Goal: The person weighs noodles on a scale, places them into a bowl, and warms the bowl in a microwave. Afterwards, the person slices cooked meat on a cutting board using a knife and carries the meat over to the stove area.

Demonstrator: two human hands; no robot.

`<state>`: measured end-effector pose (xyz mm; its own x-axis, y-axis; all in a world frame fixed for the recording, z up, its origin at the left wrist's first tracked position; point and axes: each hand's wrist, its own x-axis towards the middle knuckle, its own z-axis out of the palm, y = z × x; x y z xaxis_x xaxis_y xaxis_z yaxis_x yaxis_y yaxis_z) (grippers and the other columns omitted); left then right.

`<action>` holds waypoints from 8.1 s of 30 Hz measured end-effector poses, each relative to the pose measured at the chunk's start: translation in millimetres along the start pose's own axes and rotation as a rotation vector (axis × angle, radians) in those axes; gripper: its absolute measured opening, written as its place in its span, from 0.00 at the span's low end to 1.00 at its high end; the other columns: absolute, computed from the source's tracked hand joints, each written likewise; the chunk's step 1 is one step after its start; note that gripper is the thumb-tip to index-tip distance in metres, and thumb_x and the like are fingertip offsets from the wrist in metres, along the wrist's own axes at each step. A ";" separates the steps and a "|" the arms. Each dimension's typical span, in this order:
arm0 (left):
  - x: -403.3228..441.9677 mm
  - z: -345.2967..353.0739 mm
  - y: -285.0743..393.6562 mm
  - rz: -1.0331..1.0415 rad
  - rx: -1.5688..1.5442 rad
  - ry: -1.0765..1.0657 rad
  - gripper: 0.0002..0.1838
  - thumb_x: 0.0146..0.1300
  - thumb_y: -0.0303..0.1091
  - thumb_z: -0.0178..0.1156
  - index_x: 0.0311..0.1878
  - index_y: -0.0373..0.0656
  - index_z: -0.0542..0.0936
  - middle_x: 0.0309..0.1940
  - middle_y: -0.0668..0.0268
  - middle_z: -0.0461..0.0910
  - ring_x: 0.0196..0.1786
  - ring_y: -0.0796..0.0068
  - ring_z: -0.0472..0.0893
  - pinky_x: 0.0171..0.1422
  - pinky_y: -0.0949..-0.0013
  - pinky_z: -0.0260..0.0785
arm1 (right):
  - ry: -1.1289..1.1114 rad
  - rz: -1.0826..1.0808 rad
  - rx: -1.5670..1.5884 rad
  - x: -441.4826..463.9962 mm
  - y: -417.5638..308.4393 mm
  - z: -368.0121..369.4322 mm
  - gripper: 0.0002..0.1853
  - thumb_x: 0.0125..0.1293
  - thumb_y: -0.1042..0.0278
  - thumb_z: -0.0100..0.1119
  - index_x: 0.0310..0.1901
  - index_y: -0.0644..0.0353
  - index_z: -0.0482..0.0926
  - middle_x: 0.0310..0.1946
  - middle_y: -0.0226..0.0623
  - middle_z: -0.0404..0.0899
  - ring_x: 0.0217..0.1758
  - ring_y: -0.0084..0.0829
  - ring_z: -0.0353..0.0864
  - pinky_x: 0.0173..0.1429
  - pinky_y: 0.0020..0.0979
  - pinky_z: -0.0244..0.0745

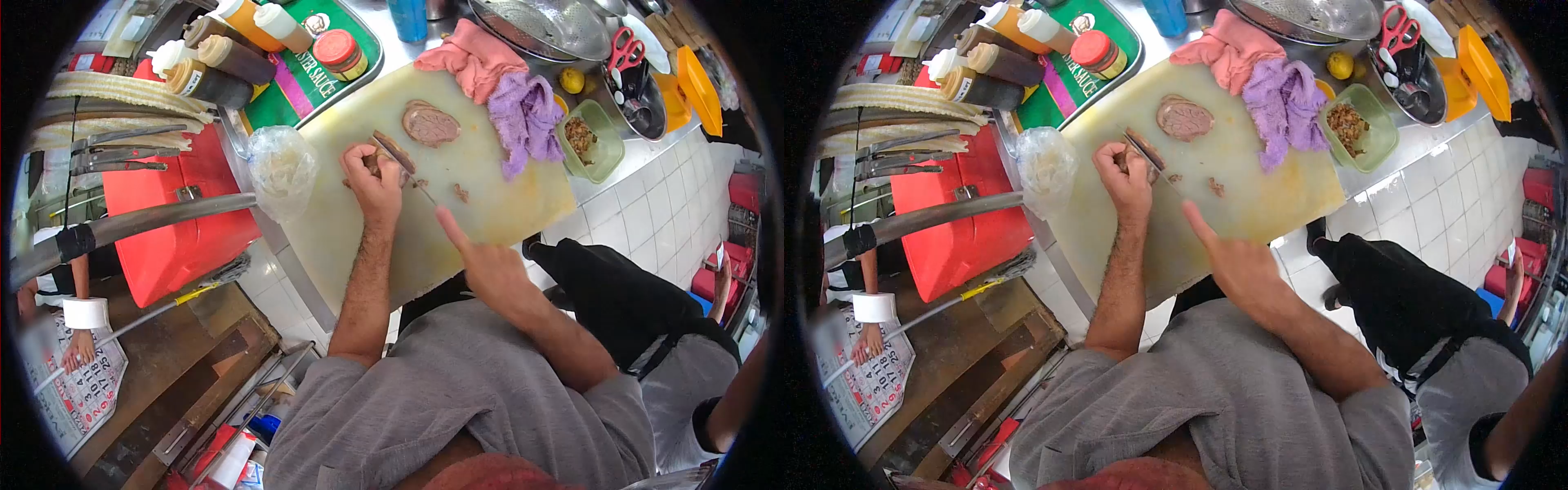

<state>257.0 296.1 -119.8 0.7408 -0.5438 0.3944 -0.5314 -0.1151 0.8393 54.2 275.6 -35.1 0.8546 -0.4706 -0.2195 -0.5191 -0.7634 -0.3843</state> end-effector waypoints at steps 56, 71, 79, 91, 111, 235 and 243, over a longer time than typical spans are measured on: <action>-1.5 -3.5 4.6 -0.021 -0.057 0.001 0.09 0.55 0.21 0.47 0.40 0.37 0.69 0.43 0.60 0.64 0.41 0.72 0.68 0.46 0.71 0.65 | -0.075 0.042 0.164 -9.0 -7.4 -24.4 0.46 0.52 0.81 0.49 0.71 0.42 0.42 0.20 0.48 0.77 0.23 0.49 0.79 0.28 0.46 0.75; -0.8 -3.8 -8.0 -0.144 -0.159 -0.013 0.09 0.54 0.23 0.50 0.40 0.37 0.69 0.43 0.58 0.65 0.44 0.67 0.69 0.50 0.67 0.64 | -0.099 0.052 0.123 4.7 -11.2 -11.7 0.45 0.53 0.79 0.50 0.71 0.46 0.41 0.15 0.42 0.75 0.18 0.41 0.78 0.24 0.41 0.74; -0.8 -3.5 -11.5 -0.180 -0.172 0.003 0.09 0.54 0.23 0.50 0.40 0.36 0.69 0.41 0.60 0.65 0.42 0.70 0.68 0.49 0.68 0.64 | -0.049 0.024 0.075 16.5 -11.9 -13.6 0.44 0.54 0.76 0.51 0.71 0.47 0.42 0.15 0.39 0.76 0.17 0.39 0.78 0.22 0.40 0.75; 2.1 -1.4 -15.1 -0.125 -0.110 0.019 0.08 0.58 0.25 0.49 0.42 0.37 0.68 0.38 0.66 0.67 0.38 0.78 0.68 0.45 0.73 0.65 | -0.006 -0.011 0.040 25.7 -8.5 -6.8 0.43 0.55 0.74 0.51 0.72 0.47 0.42 0.15 0.38 0.76 0.17 0.37 0.78 0.21 0.38 0.74; -1.2 -5.2 -18.5 -0.253 -0.201 0.016 0.08 0.56 0.25 0.50 0.40 0.37 0.69 0.40 0.60 0.67 0.39 0.69 0.70 0.46 0.67 0.65 | -0.105 0.041 0.159 31.8 -8.5 6.7 0.44 0.54 0.81 0.45 0.71 0.44 0.41 0.24 0.51 0.79 0.27 0.52 0.80 0.34 0.47 0.75; 1.2 -3.2 -9.9 0.038 0.024 0.070 0.03 0.62 0.22 0.46 0.38 0.38 0.68 0.39 0.66 0.63 0.36 0.78 0.67 0.42 0.75 0.64 | 0.006 -0.055 0.175 -21.9 6.3 -19.1 0.43 0.54 0.80 0.49 0.71 0.44 0.45 0.24 0.47 0.75 0.28 0.47 0.78 0.35 0.46 0.76; -1.1 -7.0 -22.4 -0.153 -0.210 0.041 0.04 0.60 0.23 0.50 0.38 0.38 0.68 0.40 0.60 0.65 0.41 0.71 0.68 0.44 0.71 0.65 | -0.204 -0.006 0.240 28.3 -9.4 -23.2 0.45 0.54 0.79 0.48 0.72 0.44 0.40 0.21 0.47 0.78 0.24 0.47 0.79 0.32 0.47 0.75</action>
<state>271.0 305.0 -136.4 0.8245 -0.4983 0.2682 -0.3180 -0.0159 0.9480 82.9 259.2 -16.9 0.8552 -0.3495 -0.3828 -0.5170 -0.6285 -0.5812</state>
